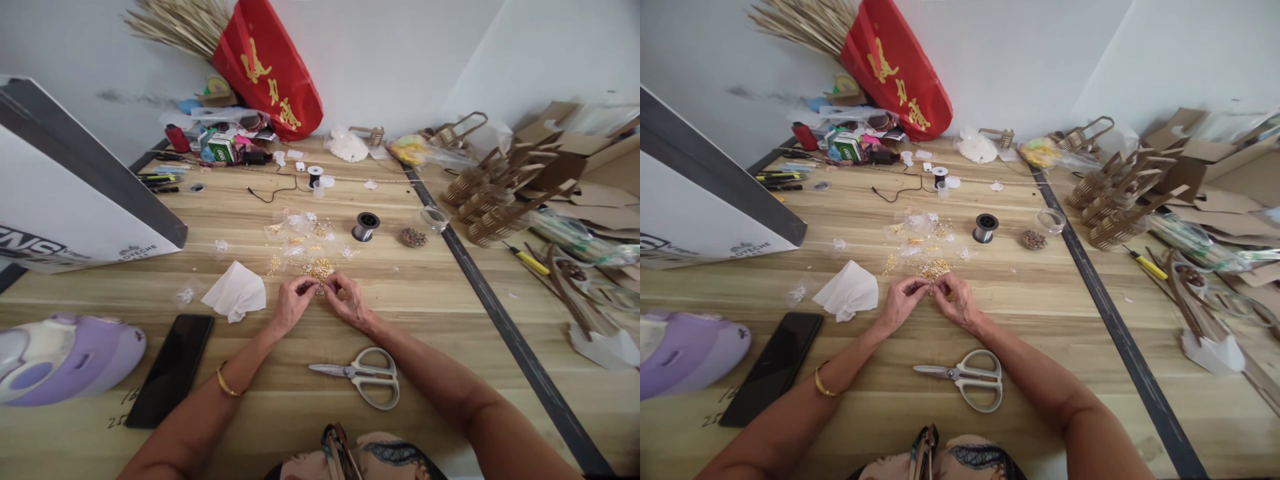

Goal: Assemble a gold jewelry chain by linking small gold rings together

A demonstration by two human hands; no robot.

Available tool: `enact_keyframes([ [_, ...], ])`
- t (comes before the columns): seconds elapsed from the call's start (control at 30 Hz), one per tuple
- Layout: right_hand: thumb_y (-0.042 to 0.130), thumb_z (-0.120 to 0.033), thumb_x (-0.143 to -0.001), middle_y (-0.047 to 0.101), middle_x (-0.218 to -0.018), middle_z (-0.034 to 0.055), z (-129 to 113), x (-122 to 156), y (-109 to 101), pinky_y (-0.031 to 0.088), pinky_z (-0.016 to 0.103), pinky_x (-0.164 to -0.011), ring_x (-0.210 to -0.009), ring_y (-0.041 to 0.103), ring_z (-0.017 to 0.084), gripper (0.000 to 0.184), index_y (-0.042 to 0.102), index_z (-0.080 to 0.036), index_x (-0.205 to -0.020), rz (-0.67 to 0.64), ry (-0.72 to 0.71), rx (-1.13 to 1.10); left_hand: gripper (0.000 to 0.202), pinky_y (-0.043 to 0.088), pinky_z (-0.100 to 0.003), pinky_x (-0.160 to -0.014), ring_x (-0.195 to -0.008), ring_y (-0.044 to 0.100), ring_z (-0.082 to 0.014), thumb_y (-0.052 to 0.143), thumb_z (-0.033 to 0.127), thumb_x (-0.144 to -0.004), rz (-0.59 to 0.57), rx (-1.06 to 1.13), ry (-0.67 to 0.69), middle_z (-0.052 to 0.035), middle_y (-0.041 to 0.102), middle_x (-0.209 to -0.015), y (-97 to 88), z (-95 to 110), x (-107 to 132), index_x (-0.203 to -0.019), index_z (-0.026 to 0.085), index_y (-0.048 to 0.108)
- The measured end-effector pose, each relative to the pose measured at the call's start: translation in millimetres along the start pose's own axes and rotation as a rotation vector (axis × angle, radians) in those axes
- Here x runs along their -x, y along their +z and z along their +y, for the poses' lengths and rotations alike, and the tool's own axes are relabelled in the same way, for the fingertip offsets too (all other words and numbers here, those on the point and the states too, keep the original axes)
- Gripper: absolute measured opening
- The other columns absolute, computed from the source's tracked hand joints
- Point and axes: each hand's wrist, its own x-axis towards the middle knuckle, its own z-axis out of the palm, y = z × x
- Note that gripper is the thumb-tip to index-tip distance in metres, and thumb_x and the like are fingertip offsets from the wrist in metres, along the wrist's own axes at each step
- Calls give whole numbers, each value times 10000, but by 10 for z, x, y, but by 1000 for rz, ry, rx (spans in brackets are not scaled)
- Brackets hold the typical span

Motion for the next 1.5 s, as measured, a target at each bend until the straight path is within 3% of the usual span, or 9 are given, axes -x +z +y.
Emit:
enact_keyframes([
  [0.57,516,-232,-839,495,-622,-23,33,3,7,374,228,-542,-568,457,103,79,532,-179,-781,-8,22,-5,77,484,-207,-600,-635,614,-120,598,163,-749,12,-36,52,-27,700,-726,7,-3,4,-758,156,675],
  [1.5,521,-265,-844,516,-615,-15,22,-4,15,393,230,-535,-572,491,111,106,542,-179,-786,-13,38,-16,137,475,-222,-627,-669,613,-134,607,240,-774,-35,36,-38,-46,697,-758,7,15,26,-829,141,682],
])
